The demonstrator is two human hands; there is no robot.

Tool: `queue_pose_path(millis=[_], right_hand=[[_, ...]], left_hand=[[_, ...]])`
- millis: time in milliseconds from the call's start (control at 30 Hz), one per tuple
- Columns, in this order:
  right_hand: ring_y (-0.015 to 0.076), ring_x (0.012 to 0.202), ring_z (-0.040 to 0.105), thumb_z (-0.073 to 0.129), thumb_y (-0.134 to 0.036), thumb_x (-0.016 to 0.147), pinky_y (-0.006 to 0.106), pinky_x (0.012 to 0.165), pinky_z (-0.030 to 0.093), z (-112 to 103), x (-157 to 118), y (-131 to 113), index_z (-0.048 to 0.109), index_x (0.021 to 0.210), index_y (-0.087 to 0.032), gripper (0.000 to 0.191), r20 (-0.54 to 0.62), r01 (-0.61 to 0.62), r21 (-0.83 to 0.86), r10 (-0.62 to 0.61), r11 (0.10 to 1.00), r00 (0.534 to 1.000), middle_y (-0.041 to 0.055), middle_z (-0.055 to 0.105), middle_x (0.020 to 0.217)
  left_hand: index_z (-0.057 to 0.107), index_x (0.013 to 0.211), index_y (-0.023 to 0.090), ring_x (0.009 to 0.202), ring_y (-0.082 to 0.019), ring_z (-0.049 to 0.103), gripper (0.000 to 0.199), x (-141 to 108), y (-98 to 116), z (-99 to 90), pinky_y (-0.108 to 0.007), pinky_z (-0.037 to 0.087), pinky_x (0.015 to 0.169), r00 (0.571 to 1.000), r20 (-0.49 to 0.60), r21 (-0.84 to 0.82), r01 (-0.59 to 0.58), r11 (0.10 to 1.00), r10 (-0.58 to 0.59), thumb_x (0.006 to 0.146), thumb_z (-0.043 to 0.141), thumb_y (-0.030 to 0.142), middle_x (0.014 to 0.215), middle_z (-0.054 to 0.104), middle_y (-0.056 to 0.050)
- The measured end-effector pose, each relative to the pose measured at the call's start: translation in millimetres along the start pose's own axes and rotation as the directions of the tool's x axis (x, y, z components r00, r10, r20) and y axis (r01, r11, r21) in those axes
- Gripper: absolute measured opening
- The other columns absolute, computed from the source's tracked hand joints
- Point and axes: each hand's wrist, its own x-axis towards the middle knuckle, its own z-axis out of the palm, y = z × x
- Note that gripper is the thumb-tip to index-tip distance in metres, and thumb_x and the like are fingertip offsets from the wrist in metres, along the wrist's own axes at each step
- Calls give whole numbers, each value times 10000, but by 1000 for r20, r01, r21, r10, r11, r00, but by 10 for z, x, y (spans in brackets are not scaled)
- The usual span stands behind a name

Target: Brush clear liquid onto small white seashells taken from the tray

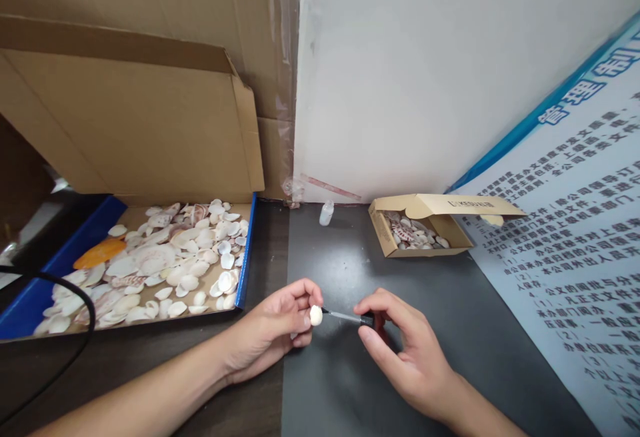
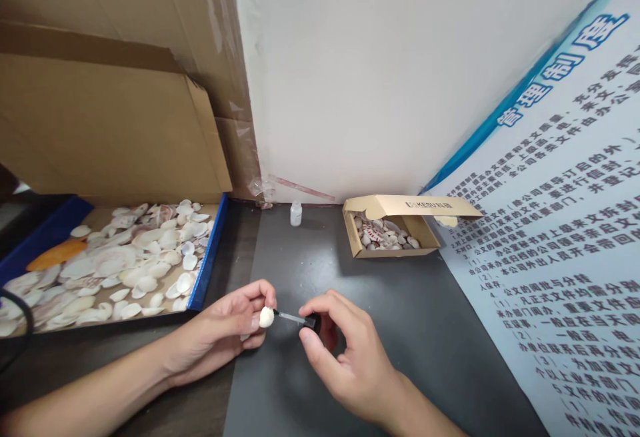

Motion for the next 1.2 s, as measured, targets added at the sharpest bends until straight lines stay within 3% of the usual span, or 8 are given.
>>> queue_pose_path(millis=[433, 800, 967, 1200], right_hand=[[142, 590, 556, 565, -166, 883, 238, 555, 473, -1, -3, -4, 597, 971, -230, 114, -26, 6, 21, -5, 1000, 1000, -13, 584, 733], [160, 680, 590, 462, -187, 954, 255, 620, 477, -12, -22, 13, 588, 1045, -245, 166, 47, 7, 60, -10, 998, 999, 7, 622, 814], [140, 620, 553, 566, -211, 926, 235, 568, 455, 5, -20, 31, 589, 1016, -240, 98, 45, -42, 27, 41, 999, 998, -13, 577, 765], [135, 601, 547, 529, -199, 936, 232, 570, 458, 10, -37, 33, 565, 1036, -247, 116, 62, -41, 50, 38, 998, 997, -30, 568, 718]], left_hand=[[602, 916, 155, 565, -54, 257, 227, 3, -9, -20, -226, 217, 539, 999, 49, -11, 4, 1000, -3, 770, 772, 189, 763, 458, 33], [578, 920, 168, 521, -37, 243, 206, 5, -15, -23, -225, 204, 512, 998, 63, 21, 15, 1000, -17, 797, 740, 201, 779, 453, 39], [570, 925, 170, 513, -39, 235, 208, 4, -18, -32, -230, 211, 507, 998, 68, 24, 8, 1000, -9, 802, 734, 202, 761, 446, 44], [555, 936, 178, 519, -42, 238, 222, 8, -28, -39, -227, 217, 505, 998, 54, 24, 8, 1000, -9, 801, 730, 197, 772, 443, 44]])
